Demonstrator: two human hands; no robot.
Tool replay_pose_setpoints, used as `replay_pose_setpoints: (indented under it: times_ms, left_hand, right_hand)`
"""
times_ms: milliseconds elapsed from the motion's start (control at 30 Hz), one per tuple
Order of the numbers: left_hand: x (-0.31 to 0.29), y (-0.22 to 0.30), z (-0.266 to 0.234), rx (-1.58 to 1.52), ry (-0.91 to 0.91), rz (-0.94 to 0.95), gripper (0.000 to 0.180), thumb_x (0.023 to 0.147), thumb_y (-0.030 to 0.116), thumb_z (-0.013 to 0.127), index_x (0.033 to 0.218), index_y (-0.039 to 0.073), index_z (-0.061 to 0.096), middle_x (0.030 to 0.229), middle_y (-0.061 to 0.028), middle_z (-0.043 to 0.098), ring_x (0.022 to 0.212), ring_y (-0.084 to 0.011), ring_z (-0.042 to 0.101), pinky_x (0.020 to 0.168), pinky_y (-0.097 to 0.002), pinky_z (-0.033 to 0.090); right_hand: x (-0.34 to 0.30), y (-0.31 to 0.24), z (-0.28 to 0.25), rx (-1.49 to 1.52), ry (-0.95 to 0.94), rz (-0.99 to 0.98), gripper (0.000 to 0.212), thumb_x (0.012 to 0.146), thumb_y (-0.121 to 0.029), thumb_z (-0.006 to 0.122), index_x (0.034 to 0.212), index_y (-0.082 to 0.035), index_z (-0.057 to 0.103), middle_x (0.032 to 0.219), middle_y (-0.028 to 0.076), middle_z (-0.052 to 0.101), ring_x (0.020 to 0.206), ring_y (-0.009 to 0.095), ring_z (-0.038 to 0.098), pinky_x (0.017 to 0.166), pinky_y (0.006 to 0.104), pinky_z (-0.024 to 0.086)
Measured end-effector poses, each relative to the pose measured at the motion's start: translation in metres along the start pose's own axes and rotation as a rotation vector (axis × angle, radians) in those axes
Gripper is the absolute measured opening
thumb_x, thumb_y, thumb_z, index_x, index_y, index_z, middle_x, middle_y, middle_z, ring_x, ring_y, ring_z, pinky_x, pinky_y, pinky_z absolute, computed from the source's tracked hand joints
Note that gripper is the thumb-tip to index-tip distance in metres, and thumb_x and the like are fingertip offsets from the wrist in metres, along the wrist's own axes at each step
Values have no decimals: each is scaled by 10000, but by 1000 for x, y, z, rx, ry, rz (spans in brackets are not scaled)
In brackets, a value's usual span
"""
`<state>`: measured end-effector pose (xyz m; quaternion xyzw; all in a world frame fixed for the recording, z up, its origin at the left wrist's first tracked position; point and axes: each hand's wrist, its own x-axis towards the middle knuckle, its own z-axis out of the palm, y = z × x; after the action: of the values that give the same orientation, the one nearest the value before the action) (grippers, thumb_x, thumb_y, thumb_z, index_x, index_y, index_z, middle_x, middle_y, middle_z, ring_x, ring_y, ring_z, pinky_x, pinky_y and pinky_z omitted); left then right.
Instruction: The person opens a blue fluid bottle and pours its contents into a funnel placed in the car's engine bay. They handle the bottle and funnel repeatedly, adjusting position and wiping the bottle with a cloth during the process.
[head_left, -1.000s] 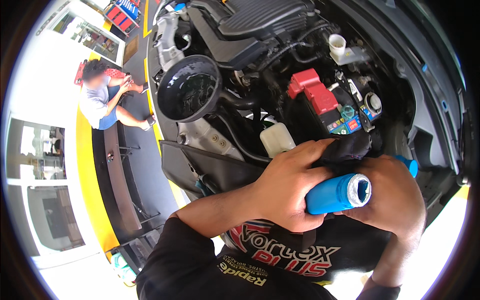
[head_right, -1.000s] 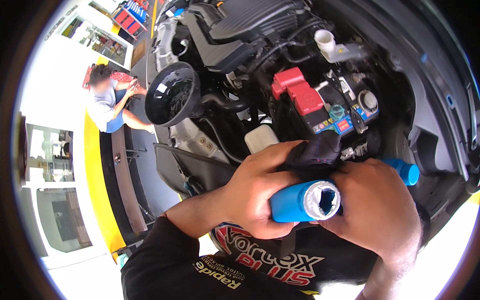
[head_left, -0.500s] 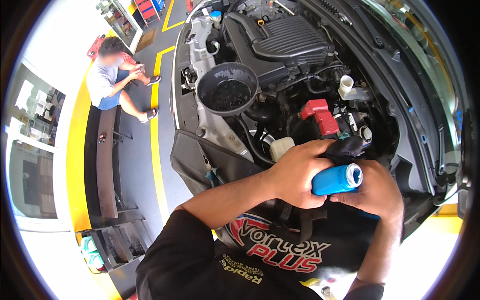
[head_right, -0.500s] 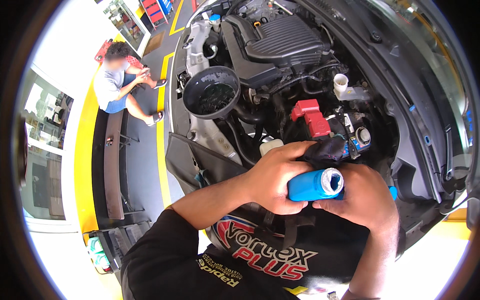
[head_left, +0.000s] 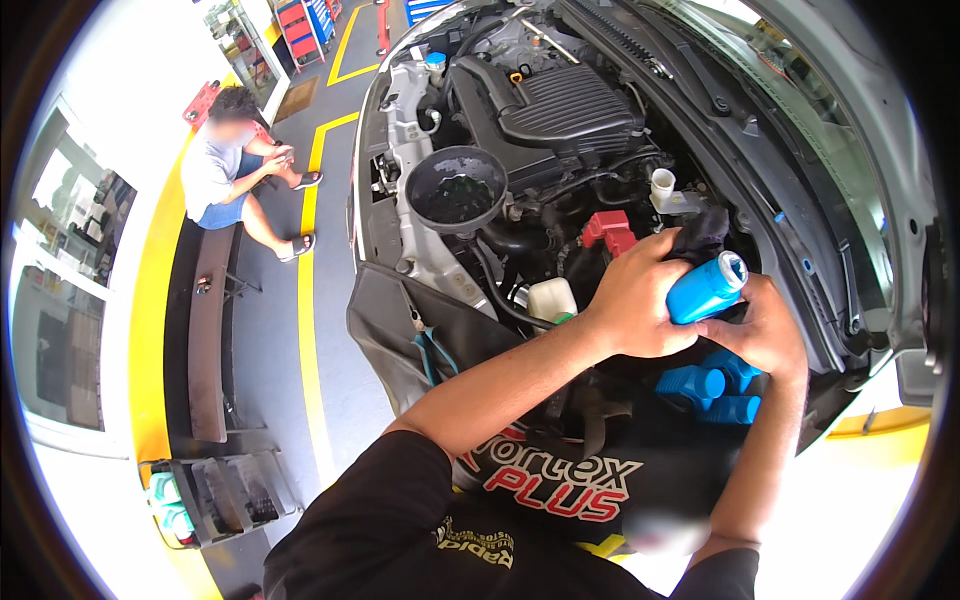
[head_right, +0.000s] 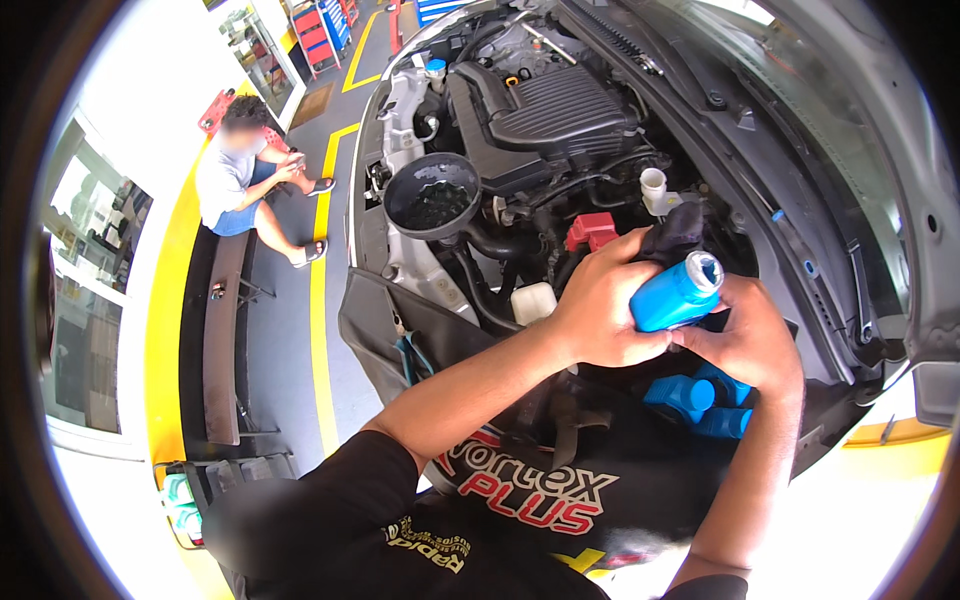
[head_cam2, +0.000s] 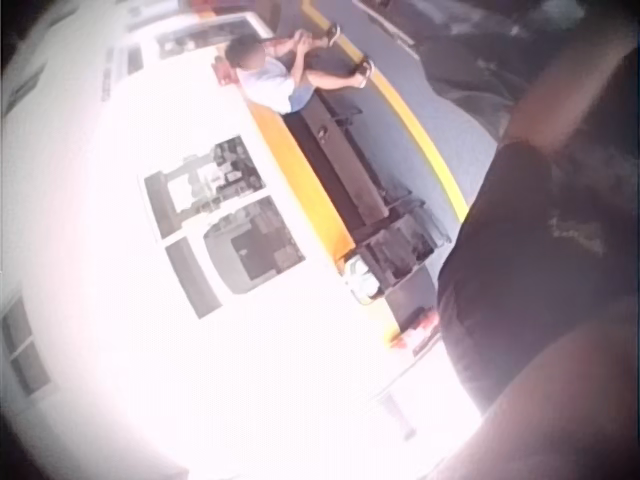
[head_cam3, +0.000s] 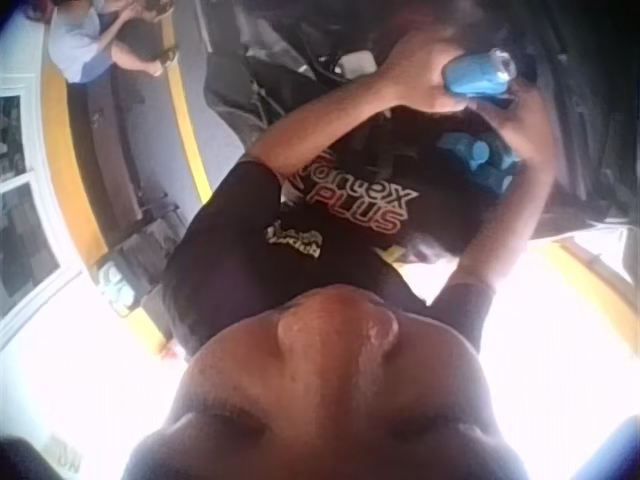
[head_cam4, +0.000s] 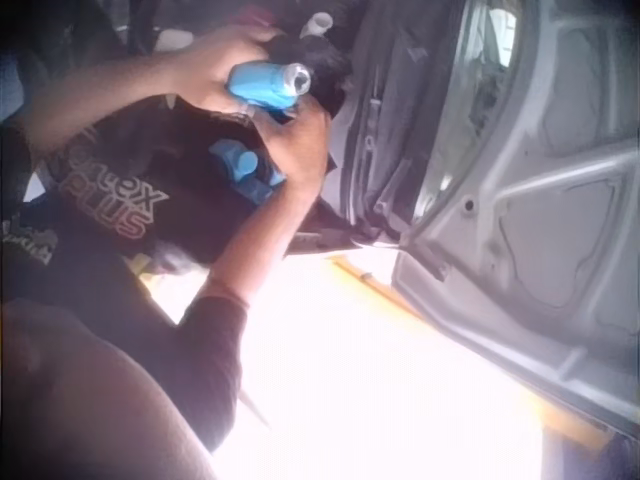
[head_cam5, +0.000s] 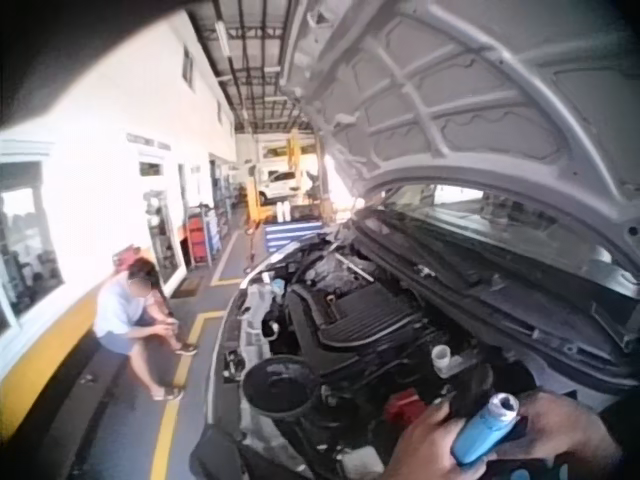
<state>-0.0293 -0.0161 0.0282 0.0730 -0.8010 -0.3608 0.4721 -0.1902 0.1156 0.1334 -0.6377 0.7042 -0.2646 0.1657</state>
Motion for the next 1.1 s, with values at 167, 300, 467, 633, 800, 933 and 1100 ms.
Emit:
replay_pose_setpoints:
  times_ms: [167,300,467,633,800,933,1100]
  left_hand:
    - [-14,-10,2,7,-29,23,494,619,243,876,1046,15,781,1432,-268,637,1203,-459,693,996,-507,590]
    - [-19,-10,1,-1,-43,48,456,623,240,869,1016,30,777,1432,-238,641,1213,-430,690,984,-503,596]
    - [-22,-11,0,-12,-27,70,461,600,216,859,1003,8,779,1427,-267,644,1206,-449,700,993,-504,598]
    - [-23,-10,-3,3,-9,84,409,615,228,871,958,34,763,1432,-214,638,1152,-404,704,916,-491,613]
    - [-23,-14,-3,33,1,103,394,613,234,875,939,46,756,1449,-183,627,1095,-376,700,835,-480,623]
    - [-22,-14,-4,47,14,125,409,596,243,876,934,48,755,1466,-188,616,1059,-370,693,796,-474,619]
    - [-22,-16,-5,58,16,138,427,591,262,873,940,45,756,1489,-208,597,1037,-364,688,776,-468,613]
  right_hand:
    - [4,-1,4,-44,-100,29,344,687,-119,945,993,-48,803,936,141,807,862,329,763,813,411,580]
    - [6,-3,7,26,-128,20,356,667,-101,944,983,-30,795,940,147,812,892,331,791,853,421,605]
    - [7,-4,11,73,-147,54,358,653,-76,932,978,-23,792,941,152,812,885,327,799,846,418,616]
    - [7,-2,14,115,-136,42,357,645,-64,926,971,-22,786,937,151,808,877,330,798,829,414,615]
    - [10,4,16,80,-126,15,366,638,-65,925,966,-18,770,937,152,797,876,337,791,812,421,610]
    - [11,5,18,27,-98,-20,356,625,-70,912,935,-15,746,903,158,774,853,367,773,786,436,599]
    - [9,6,19,-42,-57,-50,352,601,-61,887,906,-15,720,882,164,756,841,392,759,769,443,591]
